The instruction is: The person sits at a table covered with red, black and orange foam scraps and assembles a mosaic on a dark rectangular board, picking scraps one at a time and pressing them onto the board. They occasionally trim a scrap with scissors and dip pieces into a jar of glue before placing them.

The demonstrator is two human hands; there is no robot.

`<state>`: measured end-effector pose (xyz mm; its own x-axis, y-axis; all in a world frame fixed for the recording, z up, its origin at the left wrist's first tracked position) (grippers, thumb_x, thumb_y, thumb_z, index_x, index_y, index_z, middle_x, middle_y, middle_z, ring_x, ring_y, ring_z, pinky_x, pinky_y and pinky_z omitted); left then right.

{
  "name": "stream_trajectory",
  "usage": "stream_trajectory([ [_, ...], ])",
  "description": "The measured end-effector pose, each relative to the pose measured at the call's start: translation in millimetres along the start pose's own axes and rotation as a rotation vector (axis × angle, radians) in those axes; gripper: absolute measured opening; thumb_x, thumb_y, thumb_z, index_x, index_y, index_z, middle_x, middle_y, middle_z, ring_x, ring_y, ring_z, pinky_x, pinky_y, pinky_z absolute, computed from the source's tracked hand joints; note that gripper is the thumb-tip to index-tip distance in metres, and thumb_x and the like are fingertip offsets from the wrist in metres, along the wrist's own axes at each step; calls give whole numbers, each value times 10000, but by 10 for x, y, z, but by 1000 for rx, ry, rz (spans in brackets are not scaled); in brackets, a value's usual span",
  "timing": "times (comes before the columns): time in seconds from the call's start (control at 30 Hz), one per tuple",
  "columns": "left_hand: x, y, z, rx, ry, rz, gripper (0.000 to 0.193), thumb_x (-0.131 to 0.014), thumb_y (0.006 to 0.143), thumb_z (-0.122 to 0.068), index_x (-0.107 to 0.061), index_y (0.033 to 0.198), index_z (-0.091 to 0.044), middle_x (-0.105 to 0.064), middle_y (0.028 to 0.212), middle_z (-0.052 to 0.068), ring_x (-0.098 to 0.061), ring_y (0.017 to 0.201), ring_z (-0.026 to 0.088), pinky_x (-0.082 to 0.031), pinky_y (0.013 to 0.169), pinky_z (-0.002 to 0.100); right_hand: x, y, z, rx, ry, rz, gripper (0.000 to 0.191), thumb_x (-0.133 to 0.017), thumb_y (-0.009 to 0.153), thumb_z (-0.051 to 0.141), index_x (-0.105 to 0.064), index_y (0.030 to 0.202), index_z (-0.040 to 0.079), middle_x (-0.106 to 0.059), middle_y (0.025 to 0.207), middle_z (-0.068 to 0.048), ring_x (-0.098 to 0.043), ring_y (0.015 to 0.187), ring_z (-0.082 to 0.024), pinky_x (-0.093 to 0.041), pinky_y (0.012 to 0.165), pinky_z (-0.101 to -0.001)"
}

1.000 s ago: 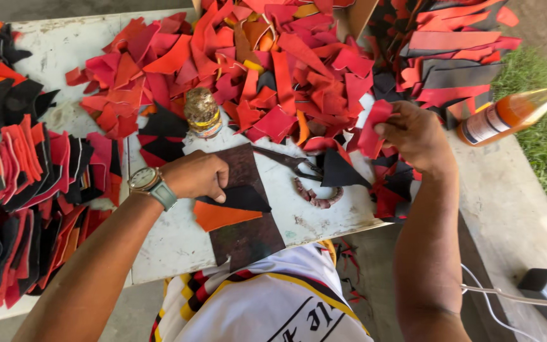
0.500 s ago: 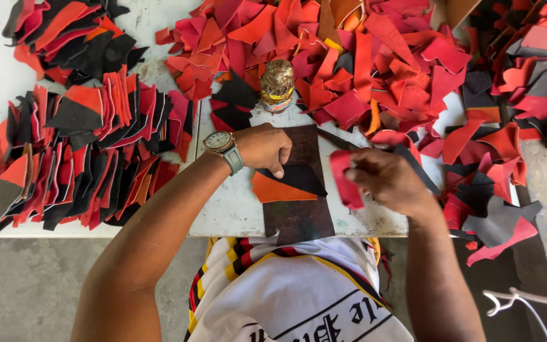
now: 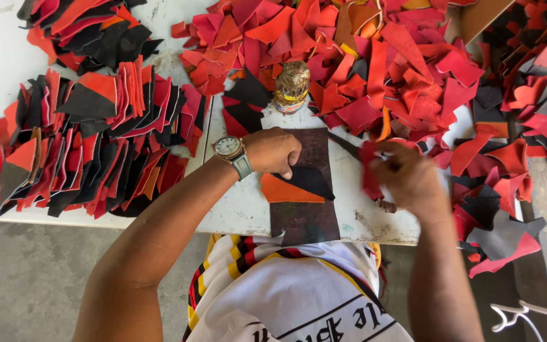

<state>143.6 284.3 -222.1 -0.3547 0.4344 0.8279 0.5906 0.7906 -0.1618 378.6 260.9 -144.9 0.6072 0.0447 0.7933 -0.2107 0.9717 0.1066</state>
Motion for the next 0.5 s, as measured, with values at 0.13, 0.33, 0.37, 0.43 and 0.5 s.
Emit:
stream_trajectory([
  [0.13,5,57,14,46,-11,47,296,-909,657,-202,-733,855,-69,-760,838,75,-736,823,262,-563,722,412,576,-111,60,210,-288,-304,340,-797,908,187,-679,1152,-19,-728,912,-173,-689,727,-281,-529,626,-401],
  [0.33,15,89,2,42,-24,64,286,-908,660,-189,-737,851,-64,-761,835,90,-739,823,263,-567,720,400,182,-542,-175,60,-283,5,195,-703,910,172,-716,1086,89,-732,939,-131,-701,871,-358,-558,770,-445],
  [0.37,16,97,-1,38,-16,62,287,-909,659,-188,-737,853,-64,-761,835,93,-739,823,266,-566,723,399,155,-543,-173,94,-309,-14,225,-710,895,158,-707,1106,82,-722,986,-141,-683,924,-381,-545,813,-463],
  [0.43,10,112,-3,38,-18,66,289,-910,658,-188,-736,853,-66,-763,842,96,-739,825,267,-567,725,399,140,-545,-180,146,-355,-49,312,-720,857,137,-692,1160,67,-690,1094,-166,-647,1013,-415,-521,883,-484],
  [0.5,14,126,-2,44,-28,82,292,-912,655,-192,-732,850,-69,-765,854,96,-739,832,265,-569,724,400,155,-523,-185,176,-389,-93,423,-729,814,124,-681,1229,53,-645,1217,-196,-613,1084,-437,-499,936,-491],
])
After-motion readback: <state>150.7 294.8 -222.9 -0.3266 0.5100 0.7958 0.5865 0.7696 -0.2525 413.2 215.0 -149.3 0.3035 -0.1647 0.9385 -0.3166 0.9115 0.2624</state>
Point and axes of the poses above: each hand's wrist, its own y-axis towards the middle knuckle, its own x-axis out of the back of the hand, z = x × y, the point moved 8 cm from there along y, towards the middle knuckle
